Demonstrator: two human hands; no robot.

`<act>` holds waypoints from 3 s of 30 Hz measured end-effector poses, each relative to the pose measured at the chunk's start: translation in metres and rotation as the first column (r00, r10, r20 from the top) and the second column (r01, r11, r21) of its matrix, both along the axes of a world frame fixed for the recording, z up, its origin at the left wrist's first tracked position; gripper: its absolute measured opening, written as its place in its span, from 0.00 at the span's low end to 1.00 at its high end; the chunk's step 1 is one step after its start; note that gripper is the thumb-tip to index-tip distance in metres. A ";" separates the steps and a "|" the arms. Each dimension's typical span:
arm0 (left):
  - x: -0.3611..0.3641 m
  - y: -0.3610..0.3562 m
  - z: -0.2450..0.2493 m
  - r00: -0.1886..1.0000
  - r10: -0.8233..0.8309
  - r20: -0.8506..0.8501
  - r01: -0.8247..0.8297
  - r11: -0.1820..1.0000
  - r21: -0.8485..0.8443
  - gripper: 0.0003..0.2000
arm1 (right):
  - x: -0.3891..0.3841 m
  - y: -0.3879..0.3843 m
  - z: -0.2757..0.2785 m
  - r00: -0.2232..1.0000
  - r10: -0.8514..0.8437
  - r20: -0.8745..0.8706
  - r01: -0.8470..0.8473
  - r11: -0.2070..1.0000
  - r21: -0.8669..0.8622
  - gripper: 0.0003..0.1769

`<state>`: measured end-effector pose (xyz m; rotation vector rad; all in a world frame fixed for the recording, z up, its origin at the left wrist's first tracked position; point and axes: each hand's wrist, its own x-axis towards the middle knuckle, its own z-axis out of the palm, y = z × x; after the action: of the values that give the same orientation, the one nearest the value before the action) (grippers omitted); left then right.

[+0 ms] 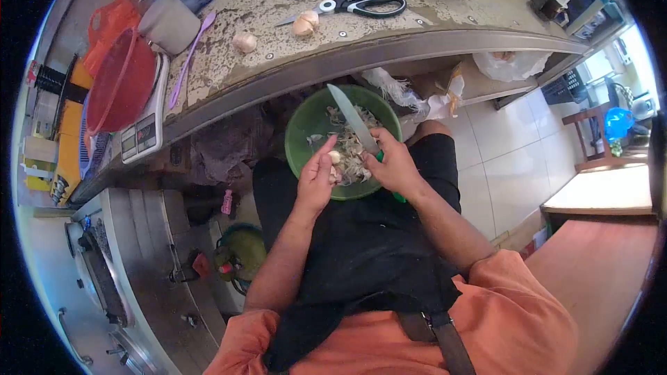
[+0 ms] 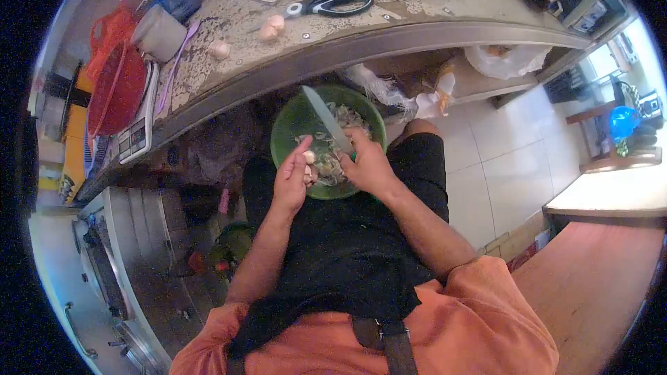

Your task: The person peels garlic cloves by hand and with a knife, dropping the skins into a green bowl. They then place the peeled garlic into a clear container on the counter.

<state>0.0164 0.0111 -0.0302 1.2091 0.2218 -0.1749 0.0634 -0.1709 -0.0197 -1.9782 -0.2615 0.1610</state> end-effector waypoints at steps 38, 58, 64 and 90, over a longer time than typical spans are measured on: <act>-0.006 -0.036 -0.003 0.937 0.341 0.079 -0.345 0.937 0.055 0.07 | -0.014 0.028 0.015 0.873 0.016 0.488 0.005 0.999 -0.042 0.12; -0.004 -0.024 -0.001 0.972 0.139 -0.192 -0.167 0.976 -0.142 0.08 | -0.012 0.020 0.017 0.980 0.020 0.198 -0.011 0.999 -0.045 0.10; 0.001 -0.020 -0.016 0.976 0.083 -0.201 -0.122 0.974 -0.191 0.15 | -0.012 0.021 0.009 0.984 -0.039 0.176 0.033 0.999 0.039 0.10; 0.002 -0.017 -0.020 0.974 0.227 0.023 -0.220 0.960 -0.171 0.14 | -0.004 0.018 0.005 0.990 0.054 -0.133 -0.017 0.963 0.270 0.12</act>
<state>0.0188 -0.0064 -0.0505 1.0108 0.2989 0.0291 0.0594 -0.1529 -0.0148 -1.6849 -0.2158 0.2720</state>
